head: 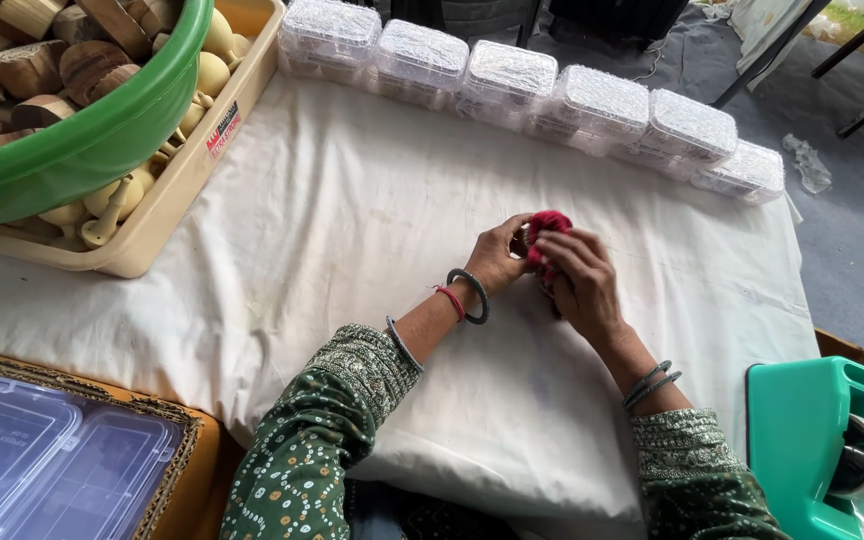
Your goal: The person wraps a small object in bubble wrap and secures it with tape. They then pick up wooden stamps from a green bowl and wipe them with a patterned cloth.
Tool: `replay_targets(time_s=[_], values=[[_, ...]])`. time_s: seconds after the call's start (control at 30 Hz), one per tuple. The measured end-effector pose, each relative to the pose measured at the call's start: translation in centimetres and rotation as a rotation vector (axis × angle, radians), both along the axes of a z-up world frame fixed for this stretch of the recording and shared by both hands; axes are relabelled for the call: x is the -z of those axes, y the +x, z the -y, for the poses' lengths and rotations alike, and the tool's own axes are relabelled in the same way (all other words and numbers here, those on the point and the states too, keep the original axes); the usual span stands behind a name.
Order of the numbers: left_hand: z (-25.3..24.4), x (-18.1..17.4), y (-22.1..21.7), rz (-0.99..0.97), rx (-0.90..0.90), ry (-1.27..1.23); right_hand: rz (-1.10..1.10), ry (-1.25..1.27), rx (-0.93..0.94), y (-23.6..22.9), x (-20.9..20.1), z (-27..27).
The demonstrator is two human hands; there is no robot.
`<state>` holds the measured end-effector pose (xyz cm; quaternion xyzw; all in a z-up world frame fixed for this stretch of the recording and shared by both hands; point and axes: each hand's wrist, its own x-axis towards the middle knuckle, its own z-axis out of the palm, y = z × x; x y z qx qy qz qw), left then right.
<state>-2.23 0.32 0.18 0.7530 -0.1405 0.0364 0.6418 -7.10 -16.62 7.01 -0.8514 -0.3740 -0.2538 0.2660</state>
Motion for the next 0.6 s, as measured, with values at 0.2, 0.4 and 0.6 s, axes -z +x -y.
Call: replay_targets(time_s=[0.2,0.4,0.6], values=[[0.5,1.4,0.4,-0.020,0.062,-0.039,-0.141,0.174,0.095,0.7,0.5,0.6],[-0.1,-0.9,-0.6,-0.471,0.307,-0.691,-0.137,0.132,-0.002,0.7,-0.2,-0.1],[1.3,0.9,0.1,-0.440,0.288,-0.781,-0.265,0.220,0.106,1.2,0.7,-0.4]])
